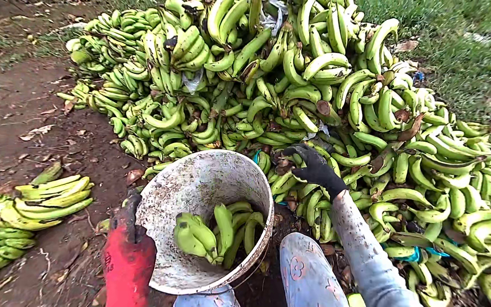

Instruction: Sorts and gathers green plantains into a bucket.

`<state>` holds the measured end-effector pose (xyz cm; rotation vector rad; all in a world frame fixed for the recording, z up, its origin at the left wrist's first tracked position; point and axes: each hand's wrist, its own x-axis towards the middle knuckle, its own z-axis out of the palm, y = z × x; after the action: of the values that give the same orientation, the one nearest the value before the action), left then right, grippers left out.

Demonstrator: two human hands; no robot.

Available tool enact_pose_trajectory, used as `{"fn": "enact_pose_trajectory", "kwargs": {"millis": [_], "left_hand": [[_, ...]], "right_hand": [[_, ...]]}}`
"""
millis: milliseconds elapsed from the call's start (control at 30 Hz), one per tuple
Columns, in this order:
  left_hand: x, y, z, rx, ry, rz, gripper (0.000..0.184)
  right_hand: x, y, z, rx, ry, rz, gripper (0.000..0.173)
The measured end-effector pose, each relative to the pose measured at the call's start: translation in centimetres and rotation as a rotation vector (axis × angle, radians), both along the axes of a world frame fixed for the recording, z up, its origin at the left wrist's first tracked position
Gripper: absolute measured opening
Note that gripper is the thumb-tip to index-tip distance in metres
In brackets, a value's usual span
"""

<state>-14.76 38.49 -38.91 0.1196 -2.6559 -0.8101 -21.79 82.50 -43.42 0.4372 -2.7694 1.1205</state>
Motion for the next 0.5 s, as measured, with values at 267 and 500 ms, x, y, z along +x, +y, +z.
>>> {"fn": "enact_pose_trajectory", "kwargs": {"millis": [267, 500], "left_hand": [[1.3, 0.4, 0.5, -0.043, -0.024, -0.057, 0.063], [0.9, 0.7, 0.8, -0.064, -0.04, -0.038, 0.06]], "right_hand": [[-5.6, 1.4, -13.6, 0.757, -0.485, -0.052, 0.109], [-3.5, -0.6, -9.0, 0.569, -0.342, -0.075, 0.088]]}}
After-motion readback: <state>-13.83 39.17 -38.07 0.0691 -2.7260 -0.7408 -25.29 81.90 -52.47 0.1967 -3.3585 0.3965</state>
